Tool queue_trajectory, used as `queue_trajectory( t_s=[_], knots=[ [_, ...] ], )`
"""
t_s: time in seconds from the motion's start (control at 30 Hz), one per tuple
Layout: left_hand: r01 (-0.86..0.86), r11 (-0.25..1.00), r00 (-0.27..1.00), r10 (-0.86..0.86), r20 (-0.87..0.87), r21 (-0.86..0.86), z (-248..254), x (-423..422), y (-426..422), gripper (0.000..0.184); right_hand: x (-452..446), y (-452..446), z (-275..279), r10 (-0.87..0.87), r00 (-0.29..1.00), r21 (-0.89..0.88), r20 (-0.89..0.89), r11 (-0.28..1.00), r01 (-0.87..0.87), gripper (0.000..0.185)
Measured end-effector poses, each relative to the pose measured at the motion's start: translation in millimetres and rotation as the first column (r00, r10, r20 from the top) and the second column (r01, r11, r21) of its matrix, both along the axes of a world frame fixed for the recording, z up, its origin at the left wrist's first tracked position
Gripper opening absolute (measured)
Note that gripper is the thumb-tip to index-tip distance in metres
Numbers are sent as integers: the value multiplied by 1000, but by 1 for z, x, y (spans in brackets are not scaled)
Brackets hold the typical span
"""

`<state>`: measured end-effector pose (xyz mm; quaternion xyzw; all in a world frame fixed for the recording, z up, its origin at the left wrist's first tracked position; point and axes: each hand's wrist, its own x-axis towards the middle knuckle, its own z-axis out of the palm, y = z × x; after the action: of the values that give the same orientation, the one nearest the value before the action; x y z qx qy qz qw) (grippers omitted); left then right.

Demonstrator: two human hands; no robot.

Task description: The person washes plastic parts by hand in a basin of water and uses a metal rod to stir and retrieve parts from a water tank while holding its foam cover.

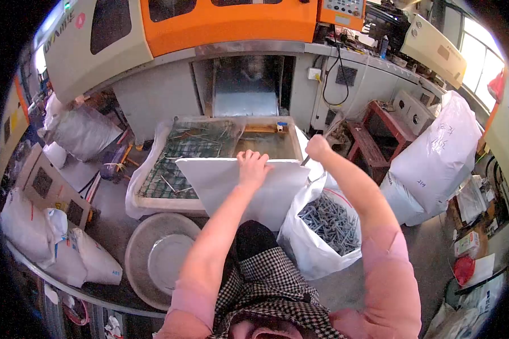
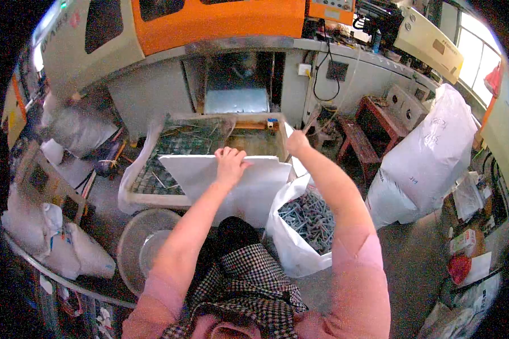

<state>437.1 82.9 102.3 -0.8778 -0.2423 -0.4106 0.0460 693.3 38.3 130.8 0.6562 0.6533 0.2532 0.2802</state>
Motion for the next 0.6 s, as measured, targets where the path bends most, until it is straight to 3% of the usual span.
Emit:
queue_trajectory(
  t_s=[0.07,0.2,0.33,0.37,0.53,0.6],
  knots=[
    [22,999,999,-23,-31,-36,3,-4,-3,26,-20,-7,-2,60,998,-109,15,992,-58,15],
    [29,999,998,-30,-50,-32,0,-6,-6,26,-28,0,-12,169,985,-40,27,985,-168,12],
    [25,1000,999,-25,-26,5,-5,-5,-3,26,-64,-13,15,253,961,-191,110,954,-229,7],
    [18,999,1000,-17,-20,26,-7,-5,-3,26,-61,-10,8,268,955,-152,127,957,-248,9],
    [44,999,999,-44,-30,-4,-1,-10,-9,26,-43,-15,-3,290,950,-107,112,954,-279,10],
    [46,999,998,-47,-39,-22,-2,-9,-9,26,-36,-17,-3,214,977,-130,10,969,-211,12]
  ],
)
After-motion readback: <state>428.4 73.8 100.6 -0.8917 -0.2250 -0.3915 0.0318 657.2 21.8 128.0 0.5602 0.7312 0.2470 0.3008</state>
